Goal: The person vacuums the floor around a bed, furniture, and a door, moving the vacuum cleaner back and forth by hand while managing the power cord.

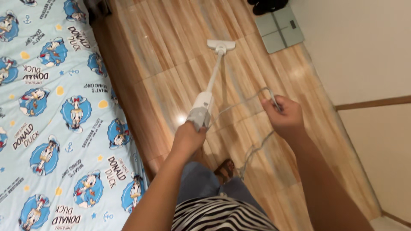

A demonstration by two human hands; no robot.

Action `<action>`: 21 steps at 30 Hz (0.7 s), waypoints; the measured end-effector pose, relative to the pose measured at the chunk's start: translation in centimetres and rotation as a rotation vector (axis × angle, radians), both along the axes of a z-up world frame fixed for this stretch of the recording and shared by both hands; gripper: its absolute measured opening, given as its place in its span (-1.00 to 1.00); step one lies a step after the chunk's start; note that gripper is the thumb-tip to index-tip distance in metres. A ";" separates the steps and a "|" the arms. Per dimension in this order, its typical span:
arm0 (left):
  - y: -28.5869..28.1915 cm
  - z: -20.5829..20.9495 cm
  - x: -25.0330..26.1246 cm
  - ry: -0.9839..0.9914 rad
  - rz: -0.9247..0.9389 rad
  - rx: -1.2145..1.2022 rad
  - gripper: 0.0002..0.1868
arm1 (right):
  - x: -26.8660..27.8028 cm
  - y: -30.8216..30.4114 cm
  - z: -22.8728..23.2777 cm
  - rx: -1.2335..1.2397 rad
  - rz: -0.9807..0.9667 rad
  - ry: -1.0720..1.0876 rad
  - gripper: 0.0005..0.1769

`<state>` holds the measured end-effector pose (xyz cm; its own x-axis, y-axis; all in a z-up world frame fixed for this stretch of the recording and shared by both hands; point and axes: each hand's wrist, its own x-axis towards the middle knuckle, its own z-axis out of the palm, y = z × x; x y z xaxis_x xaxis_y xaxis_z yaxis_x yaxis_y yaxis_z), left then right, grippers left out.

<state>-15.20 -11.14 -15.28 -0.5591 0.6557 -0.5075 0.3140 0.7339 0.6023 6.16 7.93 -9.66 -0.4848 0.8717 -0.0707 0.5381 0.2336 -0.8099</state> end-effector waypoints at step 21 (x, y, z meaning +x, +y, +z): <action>23.7 -1.9 -16.5 -0.145 -0.005 0.045 -0.64 | -8.3 9.6 -1.1 0.055 -0.327 -0.172 -0.78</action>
